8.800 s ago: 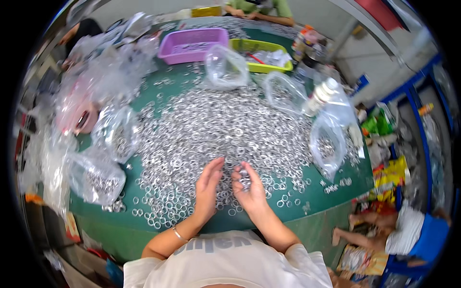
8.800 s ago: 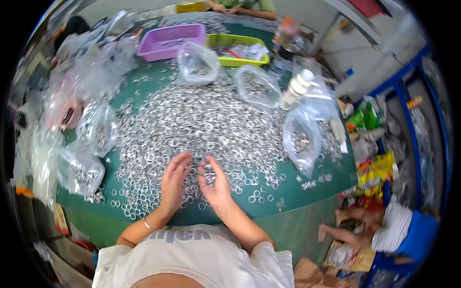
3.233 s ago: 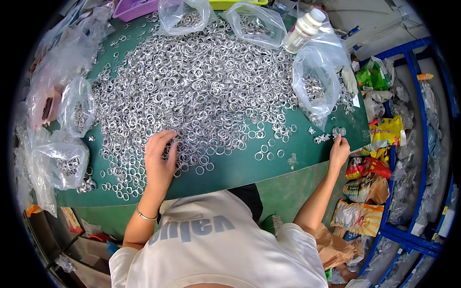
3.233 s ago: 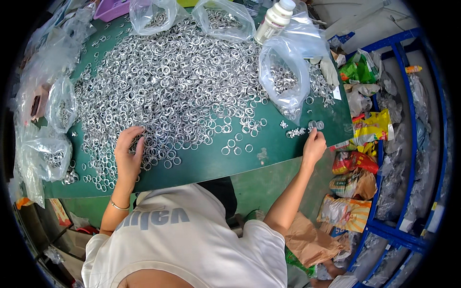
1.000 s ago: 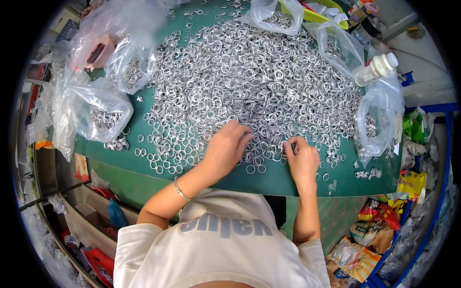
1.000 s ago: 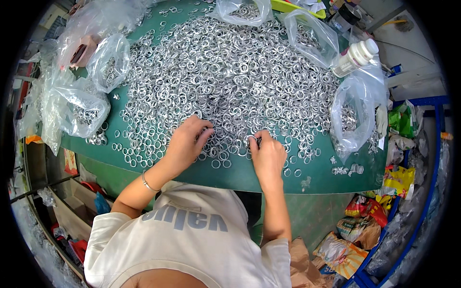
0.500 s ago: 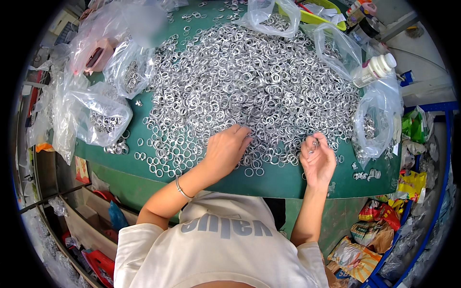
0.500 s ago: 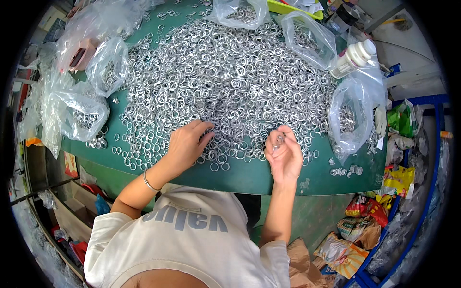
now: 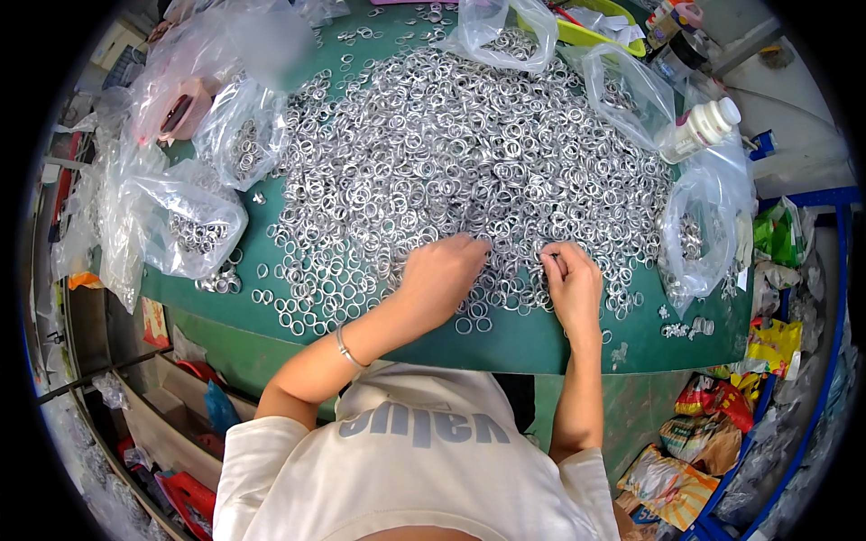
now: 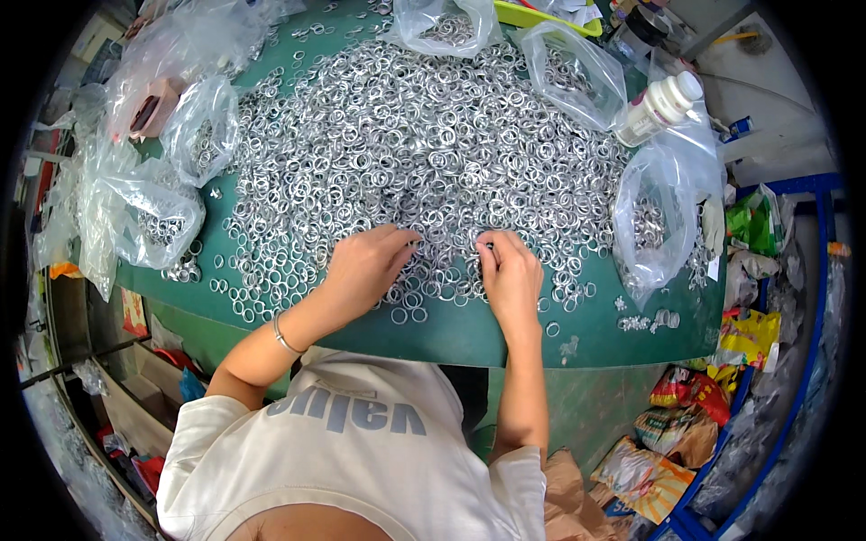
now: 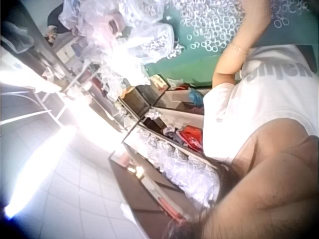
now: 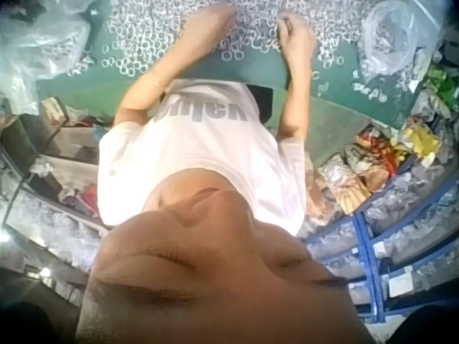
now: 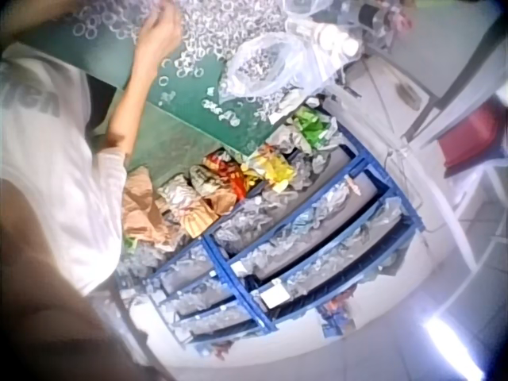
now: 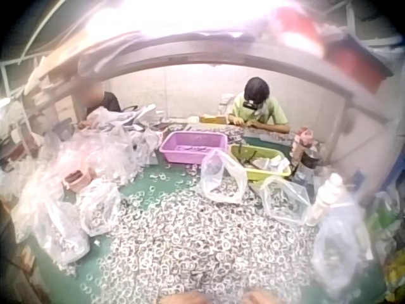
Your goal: The person sorts small metal rings from a large pile on a table by hand, picking them up individually and moving them into smaller clusters.
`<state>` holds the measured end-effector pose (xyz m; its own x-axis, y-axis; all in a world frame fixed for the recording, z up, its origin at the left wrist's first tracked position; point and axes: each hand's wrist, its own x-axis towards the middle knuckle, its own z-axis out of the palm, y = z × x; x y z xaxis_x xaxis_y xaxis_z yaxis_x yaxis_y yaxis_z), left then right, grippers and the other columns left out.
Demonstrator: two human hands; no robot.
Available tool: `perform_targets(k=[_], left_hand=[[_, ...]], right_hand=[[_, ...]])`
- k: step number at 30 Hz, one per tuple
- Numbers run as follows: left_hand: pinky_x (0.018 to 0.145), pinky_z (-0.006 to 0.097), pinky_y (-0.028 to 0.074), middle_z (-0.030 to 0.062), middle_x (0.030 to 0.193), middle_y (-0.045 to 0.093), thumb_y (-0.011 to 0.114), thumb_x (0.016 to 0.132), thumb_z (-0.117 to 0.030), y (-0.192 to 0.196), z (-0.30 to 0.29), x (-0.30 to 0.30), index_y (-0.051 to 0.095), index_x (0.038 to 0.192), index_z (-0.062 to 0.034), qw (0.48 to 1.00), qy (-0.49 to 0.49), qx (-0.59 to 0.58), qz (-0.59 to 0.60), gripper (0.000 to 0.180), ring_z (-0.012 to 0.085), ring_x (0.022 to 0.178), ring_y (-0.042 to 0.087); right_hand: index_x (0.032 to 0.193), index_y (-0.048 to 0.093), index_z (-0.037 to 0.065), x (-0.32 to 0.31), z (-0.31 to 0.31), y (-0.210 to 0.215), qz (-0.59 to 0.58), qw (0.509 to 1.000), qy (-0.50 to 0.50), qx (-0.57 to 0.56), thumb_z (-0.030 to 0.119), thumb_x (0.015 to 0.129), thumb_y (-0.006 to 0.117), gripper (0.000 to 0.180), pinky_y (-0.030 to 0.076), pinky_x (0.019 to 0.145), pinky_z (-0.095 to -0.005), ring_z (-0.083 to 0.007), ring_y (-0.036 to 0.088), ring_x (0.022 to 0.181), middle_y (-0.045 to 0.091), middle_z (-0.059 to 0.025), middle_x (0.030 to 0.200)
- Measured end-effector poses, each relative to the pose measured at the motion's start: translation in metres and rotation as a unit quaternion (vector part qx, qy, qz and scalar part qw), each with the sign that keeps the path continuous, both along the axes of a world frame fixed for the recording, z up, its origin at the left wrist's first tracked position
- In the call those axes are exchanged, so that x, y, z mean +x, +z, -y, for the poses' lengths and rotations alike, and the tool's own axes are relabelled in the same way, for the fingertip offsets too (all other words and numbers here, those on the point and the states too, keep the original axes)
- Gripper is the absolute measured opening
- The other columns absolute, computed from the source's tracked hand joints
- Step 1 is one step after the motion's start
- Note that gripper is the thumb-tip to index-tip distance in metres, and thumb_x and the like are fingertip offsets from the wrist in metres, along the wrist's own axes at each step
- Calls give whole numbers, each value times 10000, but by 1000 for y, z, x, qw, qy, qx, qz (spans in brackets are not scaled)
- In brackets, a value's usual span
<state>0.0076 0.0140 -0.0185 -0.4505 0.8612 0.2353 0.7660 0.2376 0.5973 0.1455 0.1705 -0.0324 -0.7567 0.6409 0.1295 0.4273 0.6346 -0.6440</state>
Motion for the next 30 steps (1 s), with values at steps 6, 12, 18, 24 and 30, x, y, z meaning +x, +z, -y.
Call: perform_targets(k=[6, 12, 18, 24, 30], left_hand=[[549, 412, 474, 98, 747, 605, 585, 815, -108, -7, -54, -2, 635, 968, -89, 992, -116, -30, -27, 162, 305, 655, 608], [563, 415, 488, 113, 766, 627, 554, 822, -115, -21, -78, -6, 648, 934, -82, 977, -187, -76, -64, 150, 315, 691, 624], [601, 367, 479, 136, 744, 633, 674, 742, -83, 4, -71, -11, 664, 849, -32, 961, -68, -39, 266, 118, 294, 685, 621], [534, 246, 407, 50, 688, 568, 670, 761, -23, -3, -43, -14, 635, 857, -6, 975, -75, 34, 207, 105, 108, 552, 458], [514, 226, 379, 127, 821, 593, 430, 794, -110, -1, -31, -28, 554, 815, -12, 615, 11, 88, 784, 159, 135, 585, 463]], right_hand=[[907, 556, 17, 30, -18, 11, -248, 817, -26, -520, 96, 880, 562, 83, 333, 473, -201, -91, 435, 591, 525, -34, 797], [1023, 520, 35, 39, -23, 3, -428, 612, -39, -664, 137, 902, 523, 158, 332, 430, -204, -95, 429, 549, 474, -19, 700], [971, 658, 67, 29, 4, 6, -47, 994, -41, -95, 31, 766, 674, 209, 349, 460, -263, -81, 432, 493, 472, -4, 553], [829, 605, 9, 30, 1, -3, -164, 946, -52, -274, -70, 738, 649, 128, 343, 475, -214, -83, 457, 545, 530, -1, 667], [762, 474, 80, 30, -6, 27, -364, 627, -15, -689, 198, 923, 469, 200, 339, 423, -231, -152, 463, 603, 523, -72, 819]])
